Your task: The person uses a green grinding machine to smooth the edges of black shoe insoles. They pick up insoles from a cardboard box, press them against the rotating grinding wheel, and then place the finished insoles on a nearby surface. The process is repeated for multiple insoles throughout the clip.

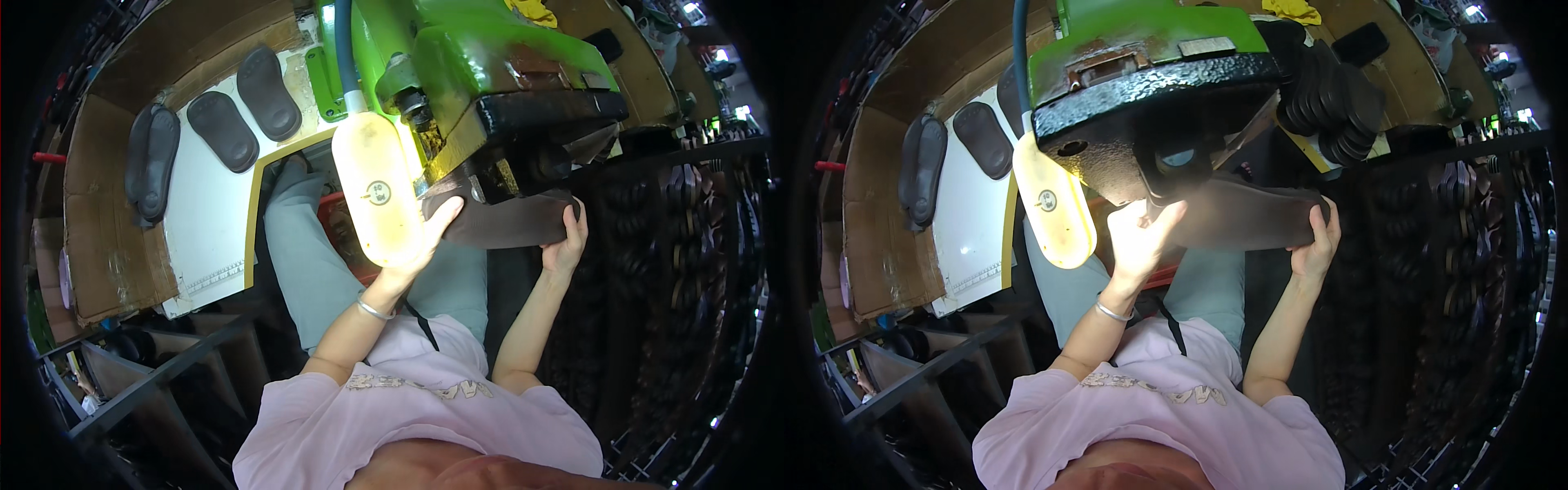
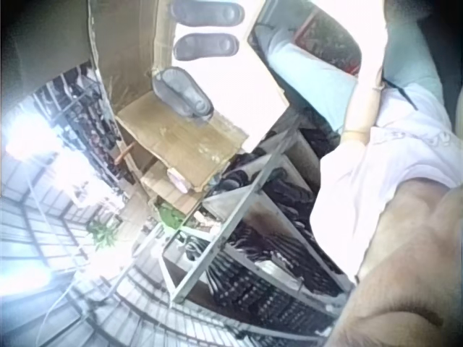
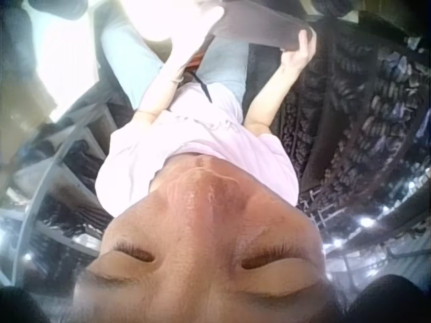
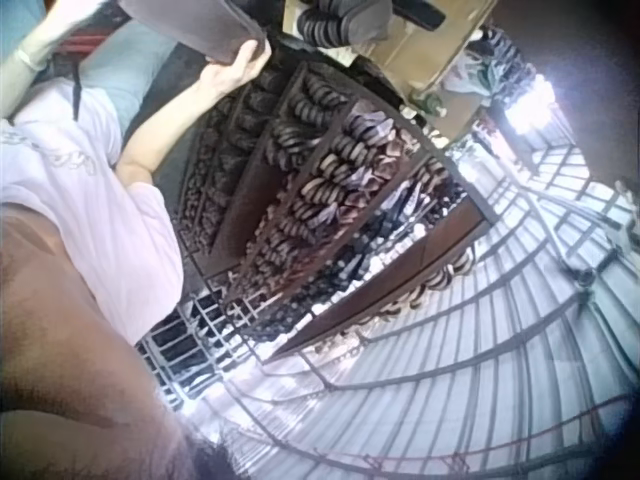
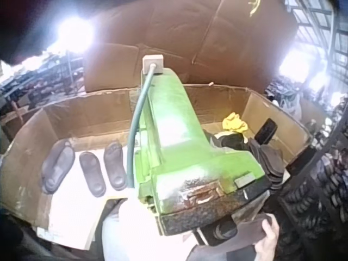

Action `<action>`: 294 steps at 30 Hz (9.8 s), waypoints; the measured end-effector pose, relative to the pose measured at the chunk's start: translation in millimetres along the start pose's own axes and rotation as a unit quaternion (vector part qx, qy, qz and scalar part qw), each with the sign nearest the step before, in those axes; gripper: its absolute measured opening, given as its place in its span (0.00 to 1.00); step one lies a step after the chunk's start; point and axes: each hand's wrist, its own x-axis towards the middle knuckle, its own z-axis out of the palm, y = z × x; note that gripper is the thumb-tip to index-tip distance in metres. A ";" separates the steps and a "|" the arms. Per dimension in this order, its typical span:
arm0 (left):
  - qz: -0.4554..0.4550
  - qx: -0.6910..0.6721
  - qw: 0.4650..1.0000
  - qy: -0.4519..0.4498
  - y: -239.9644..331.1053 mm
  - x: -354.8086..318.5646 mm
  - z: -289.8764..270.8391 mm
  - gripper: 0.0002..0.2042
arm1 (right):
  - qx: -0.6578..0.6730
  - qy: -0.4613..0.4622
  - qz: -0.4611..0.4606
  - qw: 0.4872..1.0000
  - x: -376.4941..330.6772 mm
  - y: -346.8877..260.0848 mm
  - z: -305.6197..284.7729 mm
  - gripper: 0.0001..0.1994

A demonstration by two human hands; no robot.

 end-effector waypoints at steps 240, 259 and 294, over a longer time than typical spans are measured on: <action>0.063 -0.059 0.994 0.071 16.4 -45.6 -99.7 0.09 | -0.065 -0.182 -0.007 0.981 -7.3 14.8 69.8 0.13; -0.060 -0.204 0.974 0.076 9.6 -42.2 -149.2 0.03 | -0.066 -0.198 0.085 0.974 -36.3 22.4 115.9 0.13; 0.104 -0.283 0.939 0.168 6.4 -26.2 -67.5 0.12 | -0.082 -0.055 -0.042 0.994 -35.4 23.0 60.6 0.09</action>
